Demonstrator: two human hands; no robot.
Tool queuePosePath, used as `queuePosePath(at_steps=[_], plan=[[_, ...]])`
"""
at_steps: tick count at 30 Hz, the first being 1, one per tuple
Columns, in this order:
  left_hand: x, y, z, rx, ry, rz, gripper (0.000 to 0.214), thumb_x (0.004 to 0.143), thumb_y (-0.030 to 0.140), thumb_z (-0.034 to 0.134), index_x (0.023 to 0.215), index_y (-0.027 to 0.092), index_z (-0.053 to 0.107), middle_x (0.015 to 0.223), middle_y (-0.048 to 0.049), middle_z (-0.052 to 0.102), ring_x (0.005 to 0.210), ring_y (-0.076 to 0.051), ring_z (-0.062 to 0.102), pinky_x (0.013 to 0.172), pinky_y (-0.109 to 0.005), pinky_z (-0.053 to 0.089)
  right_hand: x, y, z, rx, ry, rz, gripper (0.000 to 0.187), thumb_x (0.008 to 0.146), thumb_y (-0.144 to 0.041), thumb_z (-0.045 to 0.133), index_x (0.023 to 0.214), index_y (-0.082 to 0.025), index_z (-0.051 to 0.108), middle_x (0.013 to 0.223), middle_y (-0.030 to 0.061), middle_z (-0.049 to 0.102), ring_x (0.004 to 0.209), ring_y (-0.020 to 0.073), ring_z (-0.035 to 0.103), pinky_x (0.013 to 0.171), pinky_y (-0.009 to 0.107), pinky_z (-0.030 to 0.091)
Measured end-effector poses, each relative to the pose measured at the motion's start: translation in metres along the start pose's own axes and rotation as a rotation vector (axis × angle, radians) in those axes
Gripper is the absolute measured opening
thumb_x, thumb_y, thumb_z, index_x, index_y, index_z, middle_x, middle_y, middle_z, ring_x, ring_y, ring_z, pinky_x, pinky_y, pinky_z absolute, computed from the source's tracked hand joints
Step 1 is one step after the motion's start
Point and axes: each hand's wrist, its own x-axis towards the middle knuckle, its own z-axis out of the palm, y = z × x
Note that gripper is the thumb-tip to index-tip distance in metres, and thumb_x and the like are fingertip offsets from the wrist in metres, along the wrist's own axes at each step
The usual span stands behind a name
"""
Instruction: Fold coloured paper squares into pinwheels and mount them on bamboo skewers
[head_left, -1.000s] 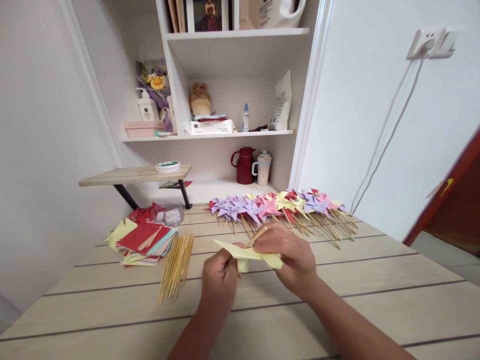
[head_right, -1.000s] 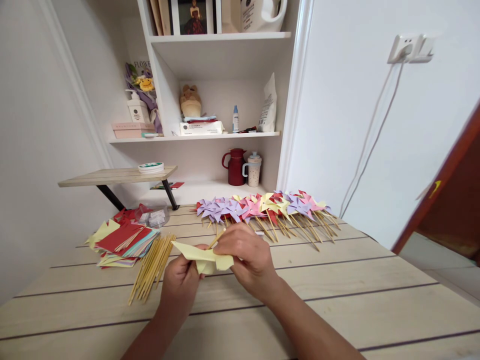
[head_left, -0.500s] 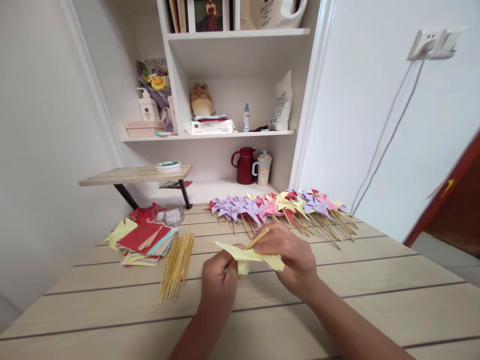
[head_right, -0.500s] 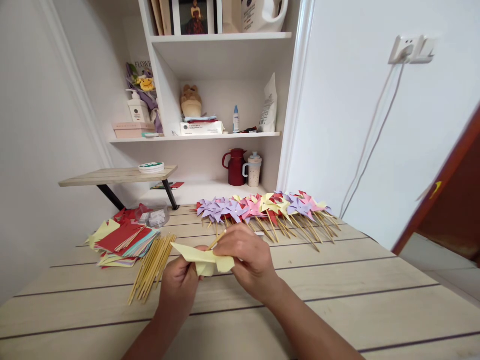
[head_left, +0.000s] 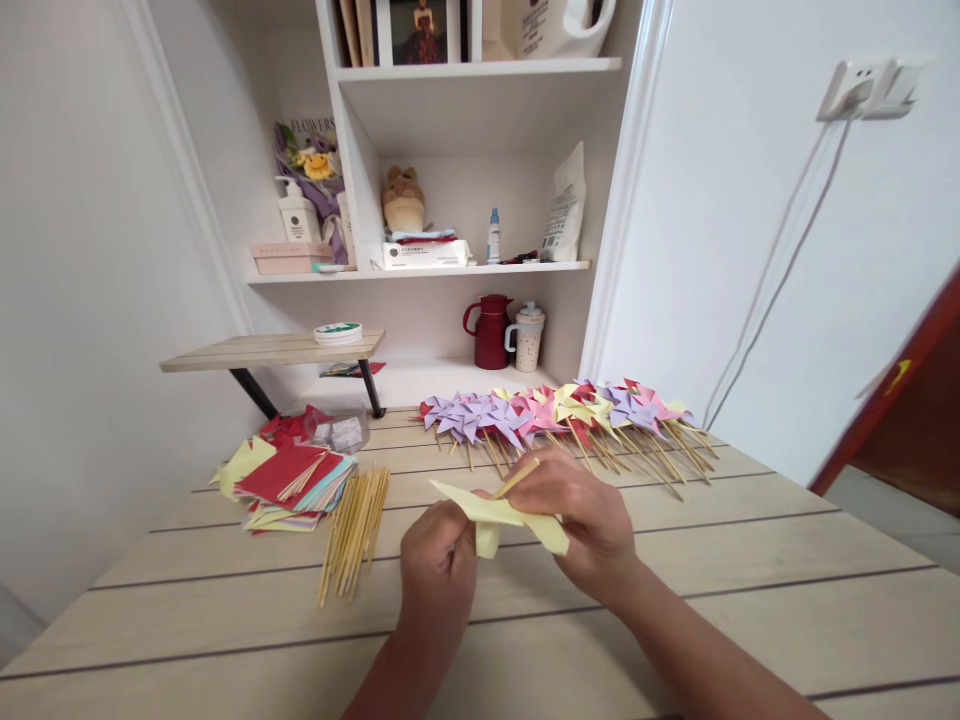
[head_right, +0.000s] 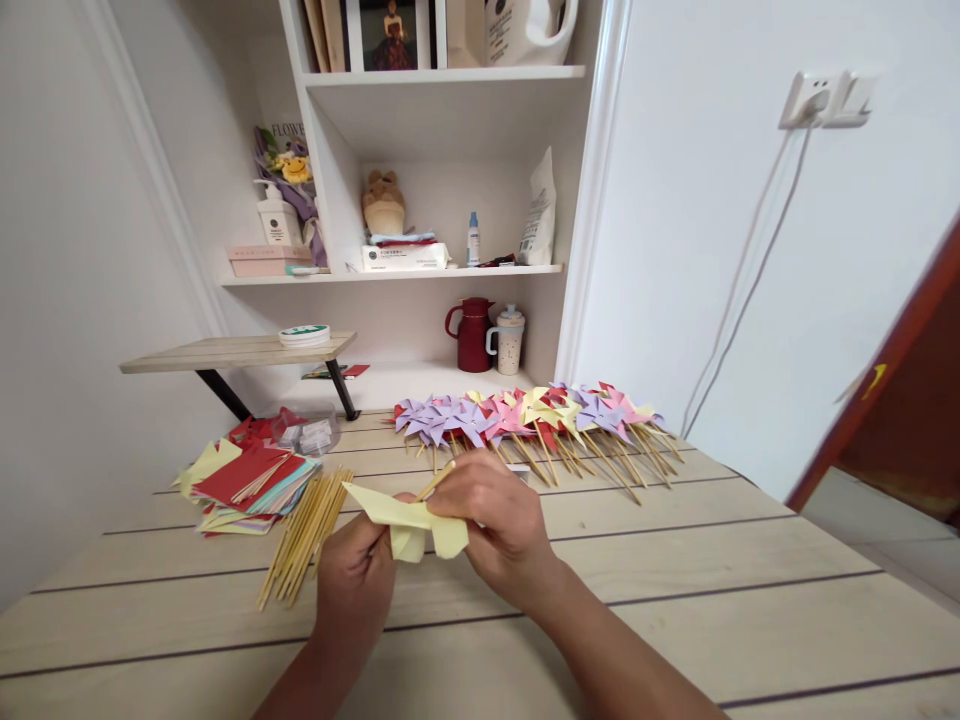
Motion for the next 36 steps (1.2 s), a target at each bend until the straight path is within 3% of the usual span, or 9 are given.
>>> queuePosePath(at_steps=[6,10,14,19,25,32,36], plan=[[0.003,-0.013,-0.003,0.122,-0.024,0.217,0.025,0.089,0.027,0.054,0.080,0.025,0.077,0.074,-0.0079,0.074,0.067,-0.022,0.064,0.068,-0.033,0.049,0.000,-0.004,0.004,-0.005,0.011,0.008,0.015,0.089,-0.015,0.062,0.099,-0.024,0.069,0.079,0.0056,0.073,0.075,0.0213,0.068,0.073,0.042,0.057],[0.005,-0.015,-0.007,0.272,-0.117,0.396,0.030,0.090,0.022,0.049,0.069,0.024,0.070,0.061,-0.0046,0.066,0.060,-0.018,0.060,0.060,-0.029,0.043,-0.001,-0.006,0.007,-0.004,0.011,0.021,0.021,0.086,-0.009,0.063,0.100,-0.025,0.068,0.079,0.0049,0.071,0.077,0.0214,0.067,0.076,0.044,0.056],[0.006,-0.011,-0.008,0.361,-0.071,0.504,0.032,0.091,0.011,0.044,0.069,0.022,0.064,0.056,-0.0016,0.060,0.052,-0.015,0.051,0.055,-0.027,0.037,0.000,-0.005,0.008,0.004,0.028,0.021,0.026,0.085,-0.007,0.062,0.102,-0.025,0.068,0.079,0.0050,0.068,0.079,0.0221,0.066,0.076,0.045,0.056],[0.004,-0.016,-0.006,0.370,-0.036,0.538,0.032,0.091,0.010,0.044,0.071,0.022,0.066,0.059,-0.0021,0.062,0.057,-0.016,0.057,0.058,-0.027,0.042,0.001,-0.006,0.007,-0.001,0.047,0.019,0.018,0.089,-0.012,0.061,0.100,-0.025,0.067,0.080,0.0052,0.070,0.080,0.0224,0.068,0.075,0.045,0.056],[0.001,-0.022,-0.006,0.279,-0.053,0.566,0.033,0.090,0.007,0.046,0.097,0.026,0.073,0.086,-0.0039,0.076,0.075,-0.018,0.068,0.069,-0.028,0.049,0.003,-0.007,0.008,-0.006,0.088,0.015,0.015,0.088,-0.012,0.064,0.096,-0.025,0.065,0.079,0.0044,0.069,0.079,0.0214,0.067,0.077,0.045,0.056],[0.004,-0.019,-0.007,0.392,0.008,0.670,0.032,0.091,0.007,0.043,0.098,0.021,0.072,0.075,-0.0045,0.073,0.068,-0.017,0.066,0.066,-0.029,0.048,0.003,-0.007,0.007,0.022,0.094,0.022,0.019,0.085,-0.009,0.067,0.095,-0.024,0.063,0.081,0.0041,0.070,0.080,0.0210,0.066,0.077,0.045,0.056],[0.003,-0.017,-0.007,0.403,0.043,0.731,0.031,0.088,0.004,0.046,0.095,0.021,0.070,0.079,-0.0040,0.075,0.066,-0.016,0.065,0.064,-0.028,0.047,0.004,-0.007,0.004,-0.034,0.075,-0.076,0.022,0.084,-0.007,0.066,0.099,-0.023,0.066,0.080,0.0053,0.071,0.081,0.0224,0.067,0.074,0.044,0.056]])
